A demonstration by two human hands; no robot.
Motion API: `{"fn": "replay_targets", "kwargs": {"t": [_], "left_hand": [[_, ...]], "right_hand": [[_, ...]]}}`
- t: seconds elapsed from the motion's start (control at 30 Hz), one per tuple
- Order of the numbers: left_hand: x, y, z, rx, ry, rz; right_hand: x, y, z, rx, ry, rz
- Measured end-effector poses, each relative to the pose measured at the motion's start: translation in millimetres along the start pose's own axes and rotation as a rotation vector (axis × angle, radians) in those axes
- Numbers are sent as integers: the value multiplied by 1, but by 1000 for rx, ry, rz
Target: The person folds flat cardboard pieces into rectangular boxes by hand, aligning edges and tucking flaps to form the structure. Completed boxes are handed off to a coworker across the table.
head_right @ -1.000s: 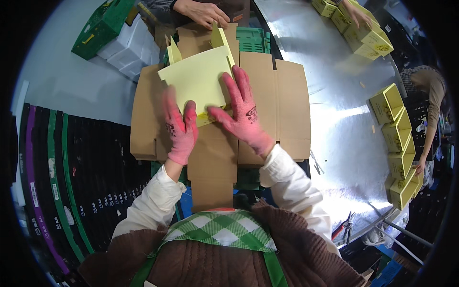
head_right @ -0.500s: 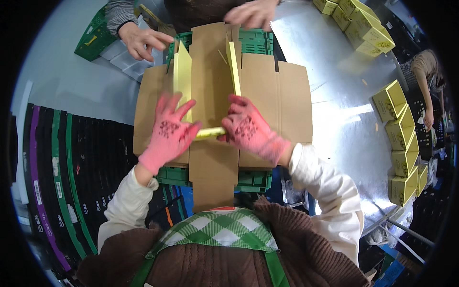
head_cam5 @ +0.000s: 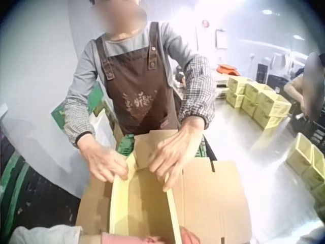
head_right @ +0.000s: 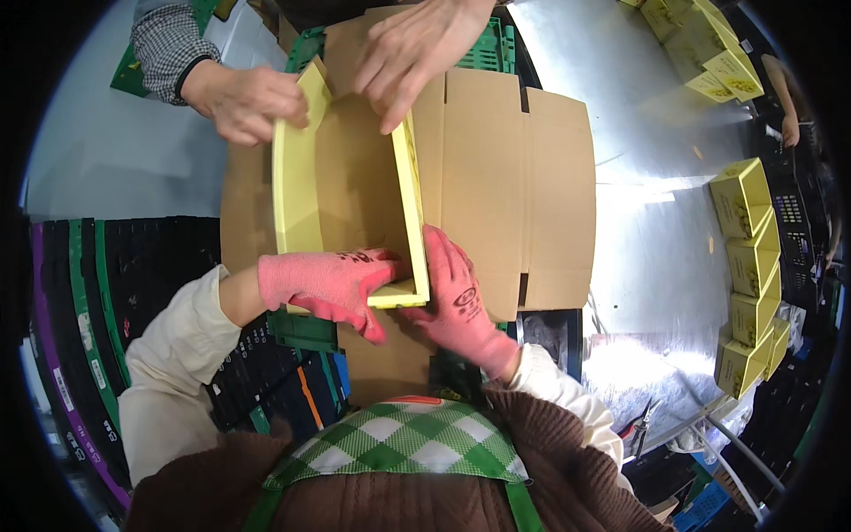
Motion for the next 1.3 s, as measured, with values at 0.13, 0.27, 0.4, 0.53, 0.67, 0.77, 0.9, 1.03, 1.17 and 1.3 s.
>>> {"fn": "replay_targets", "kwargs": {"t": [0.13,0.27,0.4,0.53,0.67,0.77,0.9,1.03,1.17,1.3], "left_hand": [[14,10,11,-196,84,26],[22,19,22,-284,107,101],[28,11,14,-282,73,98],[28,18,16,-287,232,83],[30,16,5,-183,227,168],[34,10,-11,-158,243,145],[18,-5,6,-442,556,-286],[-30,-32,11,-487,940,-1022],[-72,-61,67,-794,365,-1464],[-102,-3,134,-783,-463,-1525]], "right_hand": [[-7,15,0,79,-220,-110],[-4,21,-2,91,-208,-83],[-2,25,-2,102,-196,-102],[-3,26,0,88,-193,-106],[-4,27,0,46,-176,-83],[3,30,-1,39,-198,-43],[47,29,35,268,43,-36],[65,51,79,455,420,374],[34,75,110,99,251,788],[1,95,96,132,-416,1258]]}}
Point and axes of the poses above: each hand's wrist, its own y-axis towards the middle knuckle, its own x-axis out of the back of the hand, z = x × y, the point moved 1 cm from there along y, towards the middle knuckle, and after that the axes turned 6 degrees about z, right-handed, at the moved point
